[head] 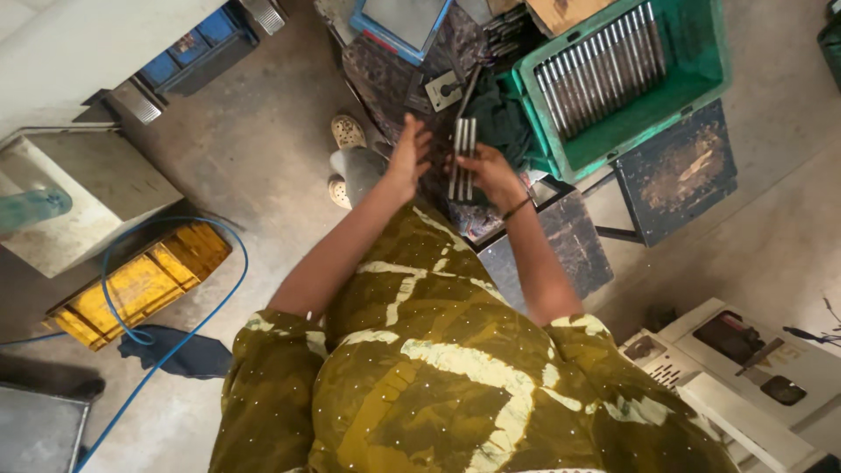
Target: The person picks up cylindrical metal rods from a green crate, wipes them with a cloth, and places them into a machine. They repeat this process multiple times, handling the rods one at a time and occasionally inspecting them before loading.
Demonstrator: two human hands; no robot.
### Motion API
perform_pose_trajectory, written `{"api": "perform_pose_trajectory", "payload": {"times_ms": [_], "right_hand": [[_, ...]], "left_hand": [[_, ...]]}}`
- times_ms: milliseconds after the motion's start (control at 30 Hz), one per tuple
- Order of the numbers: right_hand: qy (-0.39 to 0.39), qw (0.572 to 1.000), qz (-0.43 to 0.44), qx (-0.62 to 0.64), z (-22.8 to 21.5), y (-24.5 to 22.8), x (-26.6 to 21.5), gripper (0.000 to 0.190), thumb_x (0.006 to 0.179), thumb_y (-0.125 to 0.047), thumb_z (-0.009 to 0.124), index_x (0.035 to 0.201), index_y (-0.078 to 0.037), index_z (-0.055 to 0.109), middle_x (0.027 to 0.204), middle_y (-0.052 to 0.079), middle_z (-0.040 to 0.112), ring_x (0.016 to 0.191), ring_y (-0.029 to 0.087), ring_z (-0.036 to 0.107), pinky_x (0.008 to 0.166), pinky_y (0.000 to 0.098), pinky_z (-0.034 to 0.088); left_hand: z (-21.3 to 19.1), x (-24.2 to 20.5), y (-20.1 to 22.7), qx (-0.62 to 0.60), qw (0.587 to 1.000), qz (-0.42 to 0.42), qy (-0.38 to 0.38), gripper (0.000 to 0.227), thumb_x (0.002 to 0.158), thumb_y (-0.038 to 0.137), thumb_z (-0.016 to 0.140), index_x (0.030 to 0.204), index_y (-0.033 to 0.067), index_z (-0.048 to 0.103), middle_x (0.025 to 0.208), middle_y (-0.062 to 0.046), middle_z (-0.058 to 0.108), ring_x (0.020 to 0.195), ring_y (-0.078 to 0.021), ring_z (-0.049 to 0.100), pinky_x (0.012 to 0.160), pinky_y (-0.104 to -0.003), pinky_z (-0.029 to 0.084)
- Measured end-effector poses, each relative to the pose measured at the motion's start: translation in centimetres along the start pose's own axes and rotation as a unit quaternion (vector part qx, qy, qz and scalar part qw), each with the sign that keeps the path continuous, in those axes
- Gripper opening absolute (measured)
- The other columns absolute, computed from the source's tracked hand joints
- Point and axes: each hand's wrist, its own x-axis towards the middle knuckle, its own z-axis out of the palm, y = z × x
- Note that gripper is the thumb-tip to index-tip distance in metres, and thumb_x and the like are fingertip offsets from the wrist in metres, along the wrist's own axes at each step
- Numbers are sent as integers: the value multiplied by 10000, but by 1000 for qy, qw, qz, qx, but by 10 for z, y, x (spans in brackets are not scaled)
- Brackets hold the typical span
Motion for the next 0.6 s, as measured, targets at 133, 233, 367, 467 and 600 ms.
{"api": "perform_pose_trajectory", "payload": {"times_ms": [133,233,367,467,600], "right_hand": [[16,1000,3,3,0,2,34,190,965,-46,635,1151,-11,623,1080,117,742,978,235,745,872,386,618],[28,999,-19,31,1,13,62,164,967,-51,649,1122,-1,627,1069,124,746,942,235,754,839,381,626],[115,990,-77,-2,0,25,98,131,909,-31,709,1030,6,678,962,111,760,839,232,758,730,372,623],[170,970,-163,-65,-1,28,118,160,859,-8,772,986,49,694,856,125,753,760,256,734,670,370,574],[303,890,-271,-204,8,21,133,320,743,-106,882,979,33,714,863,160,771,792,313,748,695,400,579]], "left_hand": [[-20,-13,19,-53,998,2,20,928,939,744,323,1600,95,275,1656,-195,297,1538,-390,239,1215,-556,231],[-38,-19,25,-124,992,22,17,905,956,719,328,1598,82,295,1653,-202,299,1540,-387,239,1228,-558,214],[-66,-39,46,-236,969,71,-28,903,955,711,367,1600,84,288,1667,-198,306,1553,-384,238,1245,-557,196],[-70,-71,70,-313,939,117,-76,934,942,740,397,1613,102,277,1691,-189,296,1567,-382,230,1262,-550,180],[-47,-122,105,-428,864,175,-200,955,923,790,386,1652,186,254,1723,-159,283,1612,-367,243,1324,-586,188]]}}
